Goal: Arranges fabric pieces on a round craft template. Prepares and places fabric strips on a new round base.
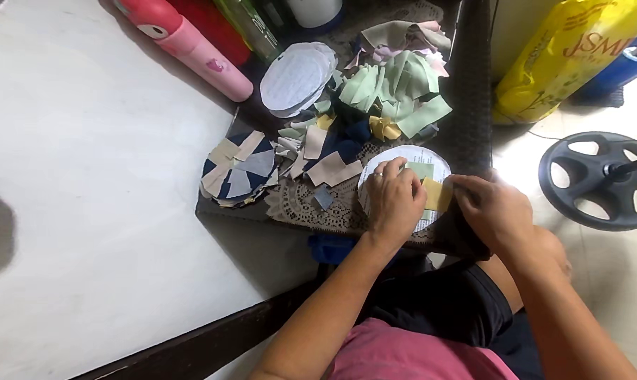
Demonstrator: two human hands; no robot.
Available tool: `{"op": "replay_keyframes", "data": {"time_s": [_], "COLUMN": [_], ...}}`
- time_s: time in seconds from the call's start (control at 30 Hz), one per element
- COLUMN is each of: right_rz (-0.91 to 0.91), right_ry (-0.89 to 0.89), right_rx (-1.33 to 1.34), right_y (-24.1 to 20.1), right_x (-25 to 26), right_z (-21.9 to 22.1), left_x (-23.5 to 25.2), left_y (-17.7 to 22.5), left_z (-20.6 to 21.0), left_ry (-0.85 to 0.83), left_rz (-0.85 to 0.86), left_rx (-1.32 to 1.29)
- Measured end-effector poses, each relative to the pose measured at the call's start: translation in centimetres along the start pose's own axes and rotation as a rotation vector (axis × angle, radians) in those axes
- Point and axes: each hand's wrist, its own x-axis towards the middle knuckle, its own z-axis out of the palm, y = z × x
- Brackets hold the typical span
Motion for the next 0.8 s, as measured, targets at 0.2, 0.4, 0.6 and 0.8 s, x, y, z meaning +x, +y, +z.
{"op": "replay_keyframes", "data": {"time_s": [0.2, 0.4, 0.6, 0.8], "right_rz": [0.040, 0.019, 0.050, 0.086], "right_ry": [-0.036, -0.068, -0.054, -0.034], "right_rx": [0.003, -0.014, 0.191, 0.555], "right_y": [-0.3, -0.3, 1.6, 5.9], "right_x": [0.0, -0.9, -5.0, -10.0], "right_z": [-0.4, -0.9, -2.2, -2.4], "left_x": [0.2, 1.1, 1.7, 2.4], "left_y": [1.1, -0.6, -3.0, -3.0], "left_z": [0.5, 0.3, -0.1, -1.6], "left_ry": [-0.193, -0.447, -0.494, -0.475], "left_rz": [0.063, 0.310, 0.592, 0.522], "left_rx": [0.149, 0.250, 0.191, -0.022]}}
